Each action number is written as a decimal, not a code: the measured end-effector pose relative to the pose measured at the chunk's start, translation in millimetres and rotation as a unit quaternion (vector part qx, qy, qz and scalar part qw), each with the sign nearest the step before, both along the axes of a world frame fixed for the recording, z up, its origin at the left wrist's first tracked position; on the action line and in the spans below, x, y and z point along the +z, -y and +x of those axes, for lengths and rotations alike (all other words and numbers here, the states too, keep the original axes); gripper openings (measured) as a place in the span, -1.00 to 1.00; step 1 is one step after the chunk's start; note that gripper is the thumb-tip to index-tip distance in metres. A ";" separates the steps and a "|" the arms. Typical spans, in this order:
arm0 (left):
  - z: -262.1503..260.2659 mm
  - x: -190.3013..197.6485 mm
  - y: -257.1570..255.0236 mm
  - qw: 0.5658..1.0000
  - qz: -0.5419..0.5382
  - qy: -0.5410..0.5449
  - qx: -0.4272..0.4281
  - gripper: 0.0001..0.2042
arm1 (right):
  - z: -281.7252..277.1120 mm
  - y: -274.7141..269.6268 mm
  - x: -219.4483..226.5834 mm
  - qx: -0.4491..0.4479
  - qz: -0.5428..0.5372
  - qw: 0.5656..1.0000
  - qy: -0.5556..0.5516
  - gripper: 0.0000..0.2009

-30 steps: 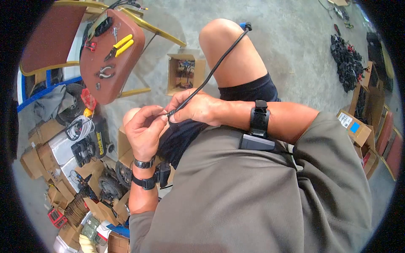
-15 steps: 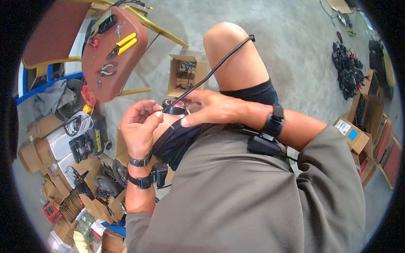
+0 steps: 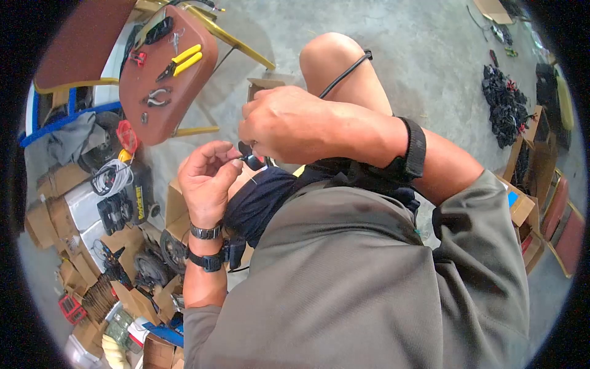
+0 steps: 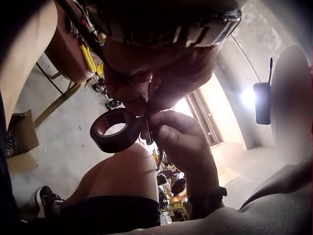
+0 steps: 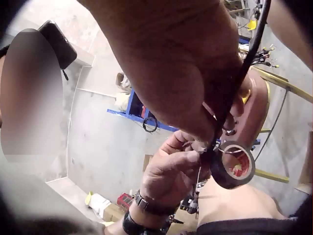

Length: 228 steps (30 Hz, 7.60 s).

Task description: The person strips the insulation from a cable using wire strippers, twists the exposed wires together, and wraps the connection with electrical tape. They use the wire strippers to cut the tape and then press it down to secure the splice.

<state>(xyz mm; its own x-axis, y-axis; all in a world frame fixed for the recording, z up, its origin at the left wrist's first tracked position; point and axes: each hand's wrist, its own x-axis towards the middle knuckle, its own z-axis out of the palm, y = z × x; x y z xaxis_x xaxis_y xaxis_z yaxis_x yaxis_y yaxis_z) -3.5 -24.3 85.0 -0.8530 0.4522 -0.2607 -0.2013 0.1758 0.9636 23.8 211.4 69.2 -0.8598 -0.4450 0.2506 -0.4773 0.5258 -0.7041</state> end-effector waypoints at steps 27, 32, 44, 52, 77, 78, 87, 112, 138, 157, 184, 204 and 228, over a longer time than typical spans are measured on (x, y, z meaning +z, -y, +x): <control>-2.0 -3.4 -0.4 1.000 -0.021 -0.014 -0.009 -0.67 | -16.3 13.0 0.6 0.048 0.067 0.980 0.179 -0.82; -5.1 -3.7 1.1 0.999 0.027 0.010 -0.032 -0.66 | -16.9 11.8 -2.5 0.061 0.039 0.986 0.148 -0.83; -11.7 2.9 12.5 0.999 -0.020 -0.011 -0.029 -0.78 | -31.2 0.3 6.7 0.040 0.013 0.975 0.217 -0.78; -8.2 5.2 17.2 0.990 -0.059 -0.115 -0.058 -0.81 | -48.8 0.9 -3.1 0.078 0.053 0.973 0.211 -0.73; 6.4 5.2 4.6 0.965 -0.170 -0.196 -0.050 -0.80 | -27.7 9.7 -1.7 0.035 -0.053 0.991 0.122 -0.84; 7.1 4.2 4.5 0.968 -0.165 -0.182 -0.044 -0.79 | -24.5 12.9 -1.1 0.034 -0.048 0.993 0.103 -0.86; 8.5 -9.2 7.9 0.991 -0.092 -0.100 0.000 -0.62 | -27.8 31.4 -6.4 0.010 -0.033 0.998 0.054 -0.85; 18.0 -12.2 9.6 0.955 -0.120 -0.271 0.010 -0.62 | -59.7 26.0 -1.3 0.119 -0.044 0.938 0.324 -0.78; 6.7 -2.9 -2.0 0.970 -0.163 -0.180 -0.020 -0.91 | -74.9 24.8 -11.1 0.058 -0.096 0.868 0.484 -0.64; 1.8 -6.5 3.2 0.992 -0.116 -0.039 0.043 -0.94 | -59.9 32.5 -0.5 -0.067 -0.288 0.873 0.388 -0.68; -23.4 -2.6 -6.8 0.998 -0.044 0.021 -0.036 -0.73 | 40.8 25.1 7.8 -0.081 -0.399 0.851 0.331 -0.33; -24.0 -2.4 -3.5 0.997 -0.063 0.027 -0.039 -0.72 | 53.2 37.4 -1.7 -0.086 -0.271 0.939 0.196 -0.50; -33.6 7.2 2.4 0.989 -0.024 0.141 -0.031 -0.74 | 47.7 37.1 -15.6 0.018 -0.151 0.977 0.152 -0.38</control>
